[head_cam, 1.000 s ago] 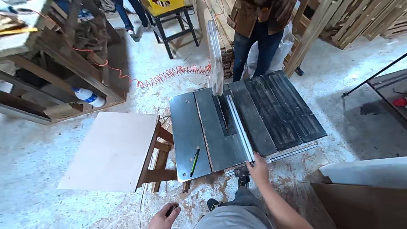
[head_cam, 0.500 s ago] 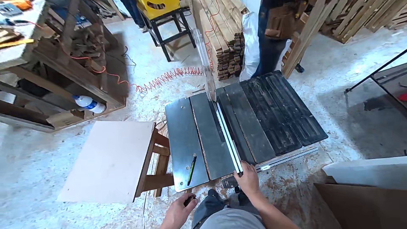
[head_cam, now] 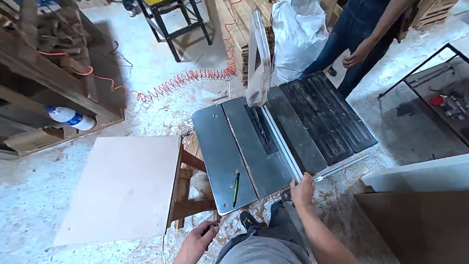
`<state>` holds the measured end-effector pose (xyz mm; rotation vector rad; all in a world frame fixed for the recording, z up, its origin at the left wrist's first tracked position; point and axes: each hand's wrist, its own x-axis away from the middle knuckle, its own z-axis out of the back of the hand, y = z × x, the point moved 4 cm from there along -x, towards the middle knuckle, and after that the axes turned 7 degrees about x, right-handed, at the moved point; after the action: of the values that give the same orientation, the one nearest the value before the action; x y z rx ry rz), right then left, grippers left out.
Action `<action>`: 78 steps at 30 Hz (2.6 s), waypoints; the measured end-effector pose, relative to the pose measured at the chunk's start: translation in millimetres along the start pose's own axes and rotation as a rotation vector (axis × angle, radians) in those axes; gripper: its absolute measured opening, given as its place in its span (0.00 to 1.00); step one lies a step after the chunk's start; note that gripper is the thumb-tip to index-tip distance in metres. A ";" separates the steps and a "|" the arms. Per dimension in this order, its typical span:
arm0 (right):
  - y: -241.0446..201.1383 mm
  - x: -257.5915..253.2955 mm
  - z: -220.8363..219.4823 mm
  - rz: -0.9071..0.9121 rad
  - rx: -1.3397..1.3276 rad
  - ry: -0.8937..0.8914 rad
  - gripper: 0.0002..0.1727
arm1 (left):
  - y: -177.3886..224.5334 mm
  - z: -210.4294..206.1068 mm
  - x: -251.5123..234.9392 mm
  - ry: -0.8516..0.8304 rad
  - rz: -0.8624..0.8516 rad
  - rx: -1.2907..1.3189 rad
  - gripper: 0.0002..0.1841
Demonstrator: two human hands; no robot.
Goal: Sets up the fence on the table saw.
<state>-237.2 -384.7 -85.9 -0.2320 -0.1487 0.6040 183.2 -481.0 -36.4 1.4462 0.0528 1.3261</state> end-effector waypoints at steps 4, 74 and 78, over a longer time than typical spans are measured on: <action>9.8 -3.2 -0.8 0.021 0.071 0.010 0.34 | 4.8 0.8 -0.3 -0.035 -0.025 0.039 0.22; 54.7 -58.1 31.5 -0.009 -0.546 -0.345 0.44 | 241.7 -54.8 -309.3 -0.156 -0.073 -0.774 0.19; 24.1 -70.2 15.4 0.208 -0.479 -0.540 0.48 | 238.7 -53.9 -303.8 -0.115 -0.042 -0.741 0.18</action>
<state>-310.6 -403.3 -82.3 -0.5488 -0.8033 0.8246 -109.5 -734.7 -82.7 0.8735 -0.4391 1.0590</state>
